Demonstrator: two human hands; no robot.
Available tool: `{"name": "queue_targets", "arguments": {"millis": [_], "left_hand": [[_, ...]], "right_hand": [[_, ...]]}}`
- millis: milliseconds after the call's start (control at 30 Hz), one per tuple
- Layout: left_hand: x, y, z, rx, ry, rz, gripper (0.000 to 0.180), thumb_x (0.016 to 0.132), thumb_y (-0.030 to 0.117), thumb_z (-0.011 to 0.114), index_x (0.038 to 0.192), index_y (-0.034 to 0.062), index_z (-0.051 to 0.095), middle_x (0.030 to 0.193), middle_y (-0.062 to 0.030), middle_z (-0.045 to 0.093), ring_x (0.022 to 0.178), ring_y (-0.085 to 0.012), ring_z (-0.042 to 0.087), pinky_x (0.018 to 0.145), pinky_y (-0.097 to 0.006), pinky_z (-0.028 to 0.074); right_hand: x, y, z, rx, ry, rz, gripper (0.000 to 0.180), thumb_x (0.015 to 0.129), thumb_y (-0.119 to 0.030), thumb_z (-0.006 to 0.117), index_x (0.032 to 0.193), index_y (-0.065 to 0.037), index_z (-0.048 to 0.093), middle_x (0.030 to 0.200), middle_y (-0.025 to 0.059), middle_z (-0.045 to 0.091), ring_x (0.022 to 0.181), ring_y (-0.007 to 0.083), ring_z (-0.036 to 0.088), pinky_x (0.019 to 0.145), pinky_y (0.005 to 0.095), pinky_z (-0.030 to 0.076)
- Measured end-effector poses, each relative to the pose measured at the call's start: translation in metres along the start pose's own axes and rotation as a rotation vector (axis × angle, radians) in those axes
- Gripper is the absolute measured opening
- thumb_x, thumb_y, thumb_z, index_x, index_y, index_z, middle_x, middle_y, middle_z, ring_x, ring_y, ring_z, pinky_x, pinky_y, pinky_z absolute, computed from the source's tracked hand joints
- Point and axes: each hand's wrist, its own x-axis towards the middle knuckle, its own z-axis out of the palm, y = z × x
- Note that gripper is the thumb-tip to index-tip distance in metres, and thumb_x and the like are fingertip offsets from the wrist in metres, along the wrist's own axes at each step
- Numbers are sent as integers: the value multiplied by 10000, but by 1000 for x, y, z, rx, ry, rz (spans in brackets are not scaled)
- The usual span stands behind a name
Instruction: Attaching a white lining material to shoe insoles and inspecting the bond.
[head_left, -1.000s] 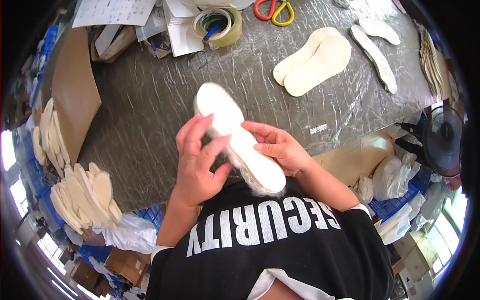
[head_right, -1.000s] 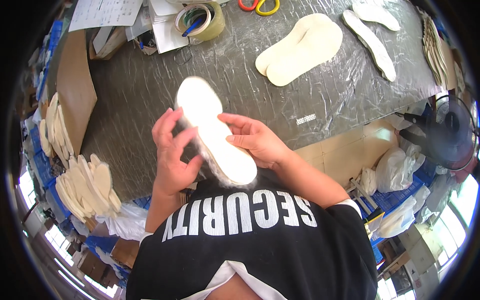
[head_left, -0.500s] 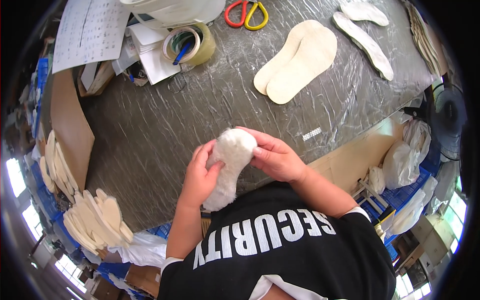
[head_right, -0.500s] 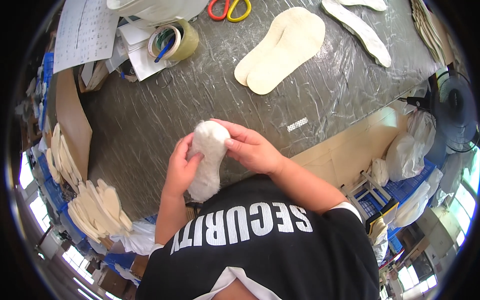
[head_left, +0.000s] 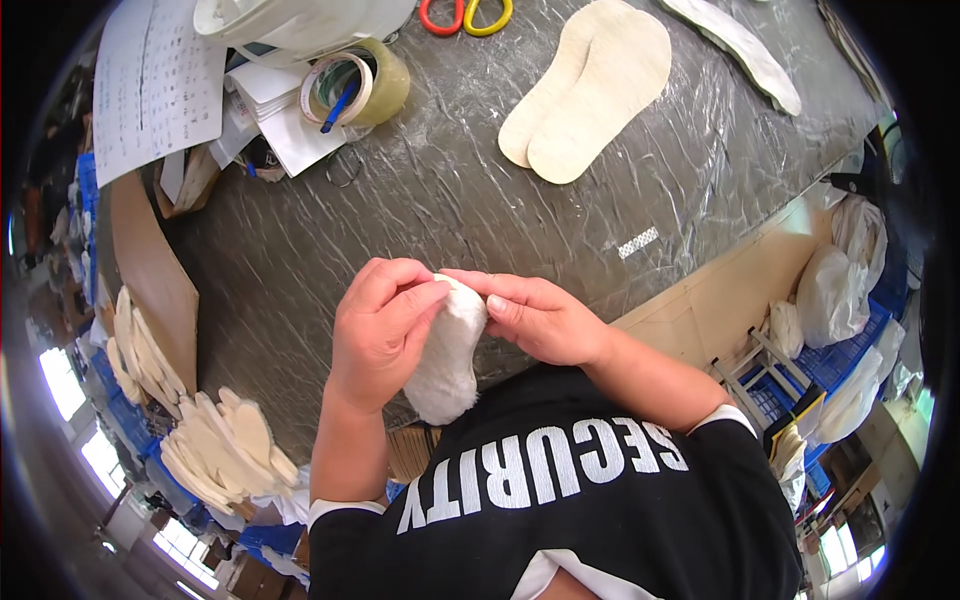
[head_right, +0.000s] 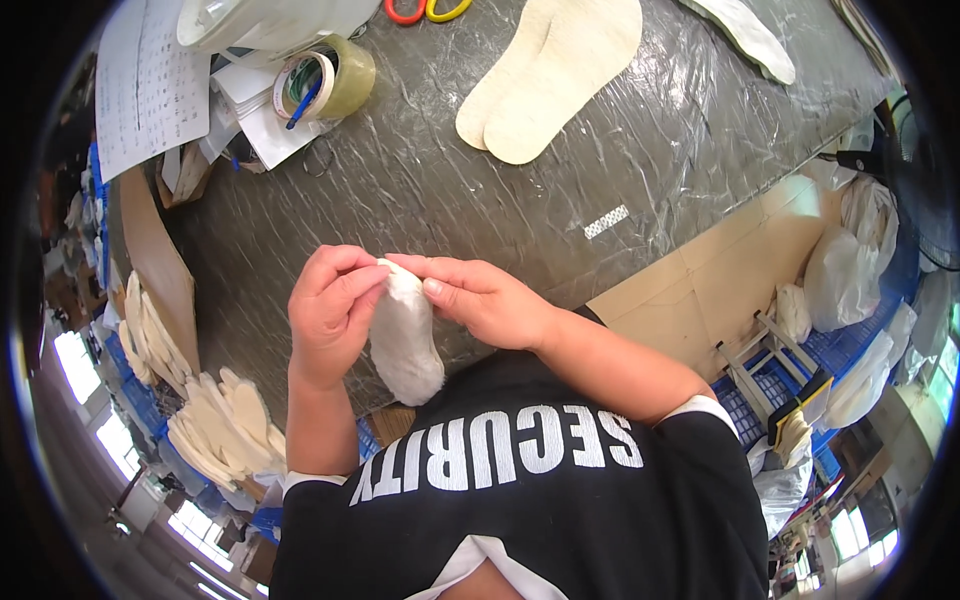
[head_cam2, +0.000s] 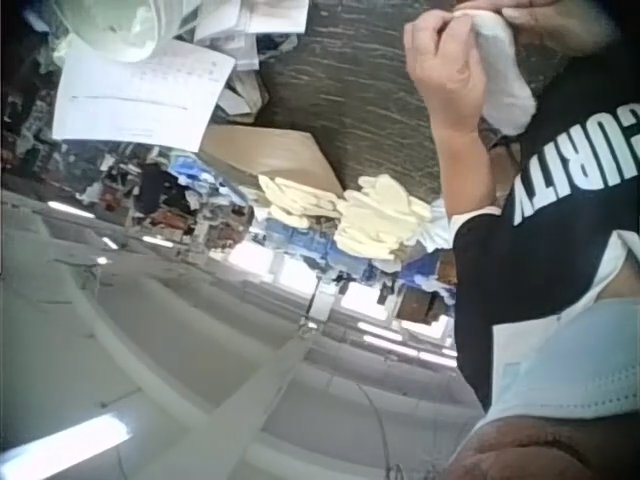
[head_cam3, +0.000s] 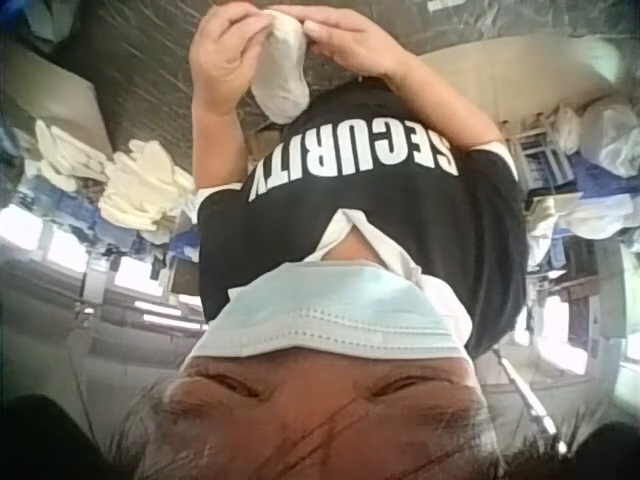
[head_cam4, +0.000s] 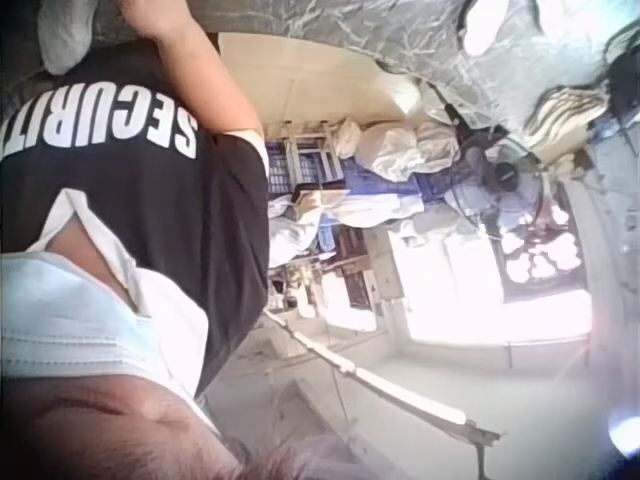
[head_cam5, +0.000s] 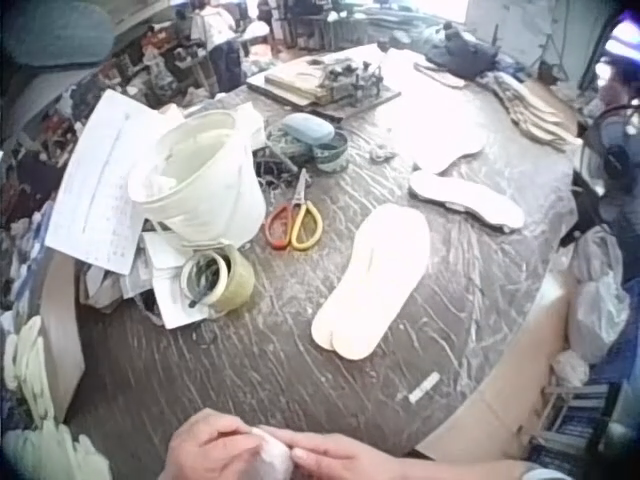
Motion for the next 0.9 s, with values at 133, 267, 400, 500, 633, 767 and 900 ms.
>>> {"name": "queue_targets", "arguments": {"millis": [133,267,400,500,633,767,900], "left_hand": [[-2,-9,-3,-39,13,57,232,690,-82,720,881,35,659,858,-58,600,772,-185,558,612,-274,461],[2,-14,-7,-6,16,150,214,648,-43,729,825,42,644,862,-51,606,749,-240,554,634,-331,476],[6,-20,-10,73,-16,254,226,626,-61,702,814,38,627,865,-51,617,761,-250,550,642,-341,469],[5,-24,-12,98,-111,249,219,621,-70,677,799,34,605,864,-57,617,773,-260,554,675,-352,466],[4,-22,-13,201,-223,269,201,692,-75,682,835,28,585,863,-70,633,772,-277,569,671,-363,470],[-5,-35,-12,121,-209,177,249,666,-50,684,879,31,583,851,-96,607,789,-302,564,734,-395,466],[-5,-36,-14,16,-257,36,234,698,-4,717,891,17,585,855,-112,608,789,-310,565,724,-387,474]], "right_hand": [[9,1,4,108,-45,-47,472,1038,-215,377,1455,1,327,1408,121,441,1282,202,446,1055,372,385],[25,-6,4,125,69,6,353,998,-277,508,1236,-25,574,1043,17,625,928,90,567,796,262,482],[43,-14,-4,-213,146,46,266,946,-248,587,931,5,668,793,18,646,709,93,593,650,265,508],[50,-24,-3,-561,216,14,225,907,-172,580,853,31,661,657,56,622,580,111,576,578,289,504],[59,-16,-4,-707,319,9,203,880,-154,593,846,38,650,647,101,619,578,138,601,564,307,495],[63,-2,-3,-619,309,23,204,895,-144,585,871,46,654,688,96,634,625,146,640,558,303,519],[63,-8,-5,-467,195,132,220,909,-134,567,872,64,653,778,95,658,653,157,657,609,278,570]]}}
